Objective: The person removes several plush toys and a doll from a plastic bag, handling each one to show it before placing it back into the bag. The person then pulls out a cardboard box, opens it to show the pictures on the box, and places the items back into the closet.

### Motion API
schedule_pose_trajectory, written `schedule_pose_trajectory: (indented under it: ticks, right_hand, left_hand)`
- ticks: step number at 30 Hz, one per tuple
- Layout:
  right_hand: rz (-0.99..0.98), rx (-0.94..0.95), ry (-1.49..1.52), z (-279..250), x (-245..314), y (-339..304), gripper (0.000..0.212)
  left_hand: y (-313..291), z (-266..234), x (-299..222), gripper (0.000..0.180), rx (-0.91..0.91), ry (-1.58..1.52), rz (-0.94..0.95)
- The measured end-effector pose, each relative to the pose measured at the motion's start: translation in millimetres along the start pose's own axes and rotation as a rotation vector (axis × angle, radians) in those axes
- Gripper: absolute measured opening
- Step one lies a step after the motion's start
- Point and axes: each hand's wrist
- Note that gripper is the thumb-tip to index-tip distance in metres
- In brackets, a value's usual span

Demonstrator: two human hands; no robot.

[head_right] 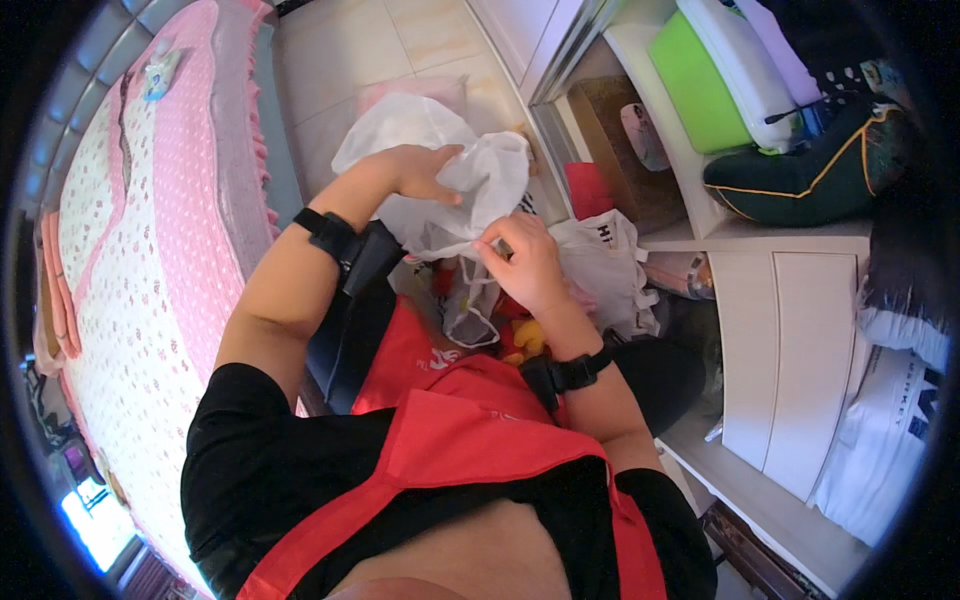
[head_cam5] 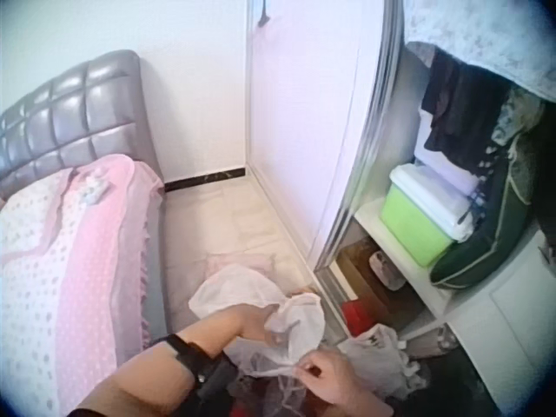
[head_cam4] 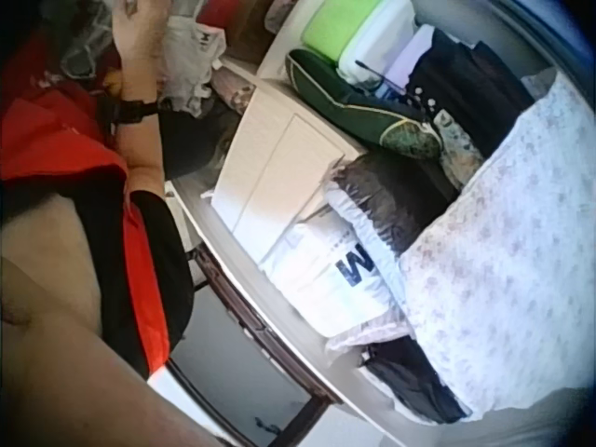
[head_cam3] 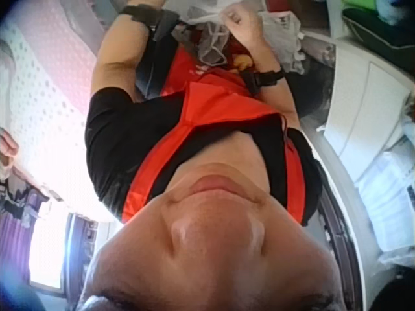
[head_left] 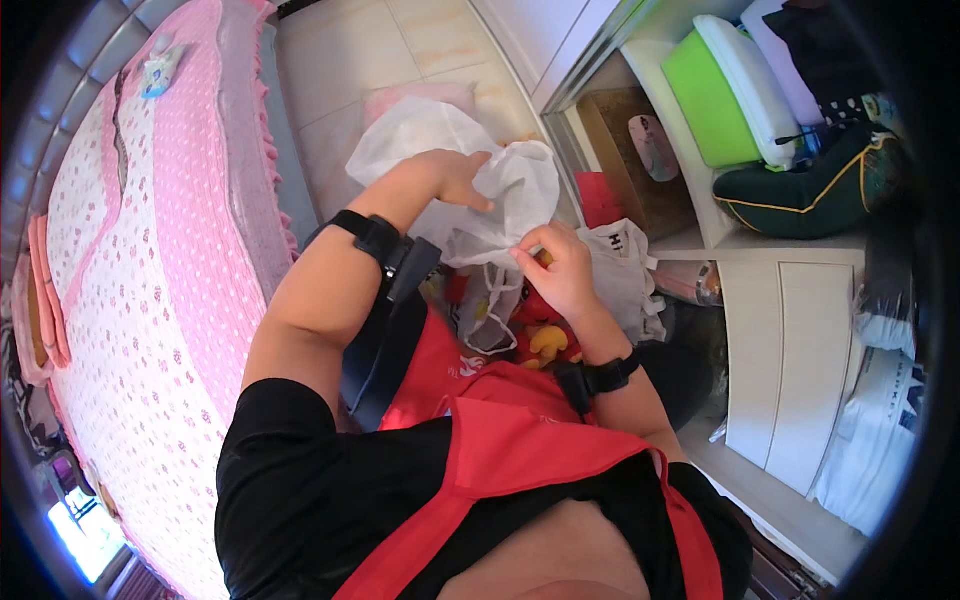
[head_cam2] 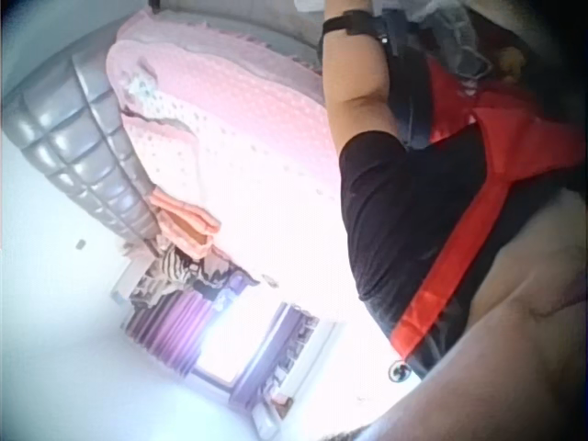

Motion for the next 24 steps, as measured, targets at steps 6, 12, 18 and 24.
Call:
schedule_pose_trajectory:
  ticks: [6, 12, 18, 24]
  right_hand:
    - [-0.312, -0.386, -0.343, -49, 19, 16, 0.015]
    - [0.010, -0.561, -0.368, -107, 8, 18, 0.009]
    - [-0.133, -0.637, -0.409, -115, 18, 30, 0.016]
    - [-0.152, -0.772, -0.321, -115, 20, 38, 0.014]
  left_hand:
    - [12, -19, 6, 0.042, -0.515, -0.071, -0.206]
    - [-23, -92, 22, 0.017, -0.553, -1.803, 0.157]
    - [-65, -129, -24, 0.012, -0.513, -1.843, 0.545]
    - [-104, -158, -42, 0.009, -0.503, -1.899, 0.777]
Point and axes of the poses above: each hand's wrist, its own y-axis towards the middle knuckle, its own z-axis out of the palm, x = y × z, and after that the axes turned 13 degrees about -z, right-handed
